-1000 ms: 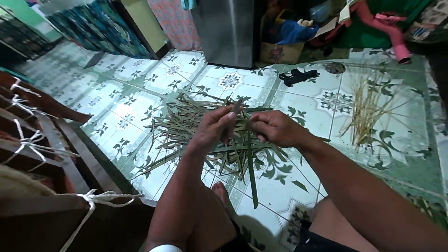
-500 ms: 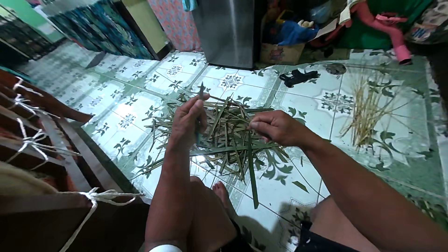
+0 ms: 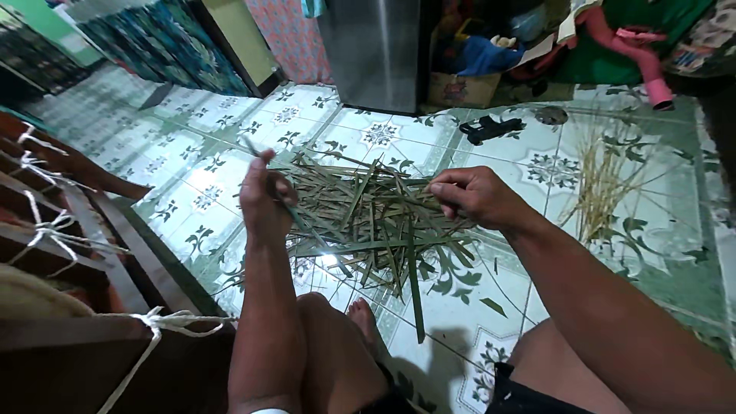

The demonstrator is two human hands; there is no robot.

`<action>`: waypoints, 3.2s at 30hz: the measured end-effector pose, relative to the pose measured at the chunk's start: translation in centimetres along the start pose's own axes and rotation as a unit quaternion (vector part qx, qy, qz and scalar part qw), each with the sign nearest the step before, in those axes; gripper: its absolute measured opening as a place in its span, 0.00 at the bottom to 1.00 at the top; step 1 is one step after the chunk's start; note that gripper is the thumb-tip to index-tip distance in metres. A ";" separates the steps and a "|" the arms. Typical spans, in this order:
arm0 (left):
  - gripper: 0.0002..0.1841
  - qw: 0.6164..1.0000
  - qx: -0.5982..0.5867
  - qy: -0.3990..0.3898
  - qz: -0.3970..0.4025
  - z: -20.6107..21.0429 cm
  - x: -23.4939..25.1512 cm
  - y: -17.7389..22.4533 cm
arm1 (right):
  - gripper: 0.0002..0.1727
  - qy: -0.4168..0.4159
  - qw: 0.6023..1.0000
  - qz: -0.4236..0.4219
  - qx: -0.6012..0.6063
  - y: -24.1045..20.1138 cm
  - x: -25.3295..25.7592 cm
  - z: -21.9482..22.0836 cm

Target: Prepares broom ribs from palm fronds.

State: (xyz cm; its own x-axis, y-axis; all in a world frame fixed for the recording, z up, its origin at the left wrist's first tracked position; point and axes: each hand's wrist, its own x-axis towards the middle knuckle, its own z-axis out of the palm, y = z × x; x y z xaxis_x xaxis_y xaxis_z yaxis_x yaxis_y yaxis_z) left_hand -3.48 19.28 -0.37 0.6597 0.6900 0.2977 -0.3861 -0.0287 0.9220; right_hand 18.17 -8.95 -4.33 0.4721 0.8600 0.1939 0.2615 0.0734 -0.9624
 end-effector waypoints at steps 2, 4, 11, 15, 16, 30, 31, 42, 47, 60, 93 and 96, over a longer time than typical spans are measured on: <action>0.17 0.991 0.064 -0.112 -0.030 1.7 -1.1 -0.5 | 0.08 0.018 1.000 -0.012 0.021 -0.2 0.1 0.7; 0.22 0.962 0.134 -0.222 -0.081 4.5 -2.5 -1.2 | 0.07 0.024 0.999 -0.020 0.022 -0.6 0.1 1.4; 0.19 0.940 0.099 -0.302 -0.127 10.0 -3.8 -3.3 | 0.05 0.000 0.999 -0.042 -0.008 -0.4 -0.1 2.4; 0.20 0.968 0.073 -0.219 -0.097 8.5 -2.9 -2.6 | 0.07 -0.007 1.000 0.005 0.019 0.5 -0.5 1.7; 0.20 0.972 0.061 -0.208 -0.096 8.2 -2.7 -2.6 | 0.07 -0.006 1.000 0.011 0.019 0.6 -0.5 1.5; 0.19 0.985 0.021 -0.158 -0.058 5.3 -1.1 -1.1 | 0.08 -0.006 0.996 -0.033 -0.087 2.0 -0.9 0.3; 0.19 0.992 0.006 -0.123 -0.040 4.1 -0.8 -0.8 | 0.09 -0.005 0.995 -0.026 -0.098 2.2 -0.9 -0.1; 0.22 0.964 0.130 -0.210 -0.100 5.4 -2.4 -3.0 | 0.08 0.048 0.998 0.004 -0.050 1.2 -0.3 1.2; 0.21 0.912 0.151 -0.339 -0.173 10.1 -4.0 -4.7 | 0.08 -0.017 0.999 -0.006 -0.034 1.2 -0.3 2.7; 0.17 0.987 -0.055 -0.121 -0.086 4.8 -0.7 -3.4 | 0.14 -0.052 0.993 0.035 -0.101 4.0 -0.9 0.1; 0.18 0.949 0.043 -0.251 -0.186 9.2 -3.2 -4.3 | 0.15 -0.086 0.990 -0.019 -0.112 2.1 -2.4 0.0; 0.19 0.955 -0.006 -0.243 -0.167 7.5 -2.4 -3.2 | 0.15 -0.096 0.988 -0.029 -0.116 2.2 -2.7 -0.6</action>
State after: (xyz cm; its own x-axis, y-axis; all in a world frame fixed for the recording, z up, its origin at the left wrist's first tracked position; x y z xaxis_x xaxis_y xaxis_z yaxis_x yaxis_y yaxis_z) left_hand 1.03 12.34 -2.20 0.9680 0.2410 0.0697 -0.1070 0.1452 0.9836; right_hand 17.99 -11.37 -6.82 0.2880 0.9395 0.1854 0.4805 0.0258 -0.8766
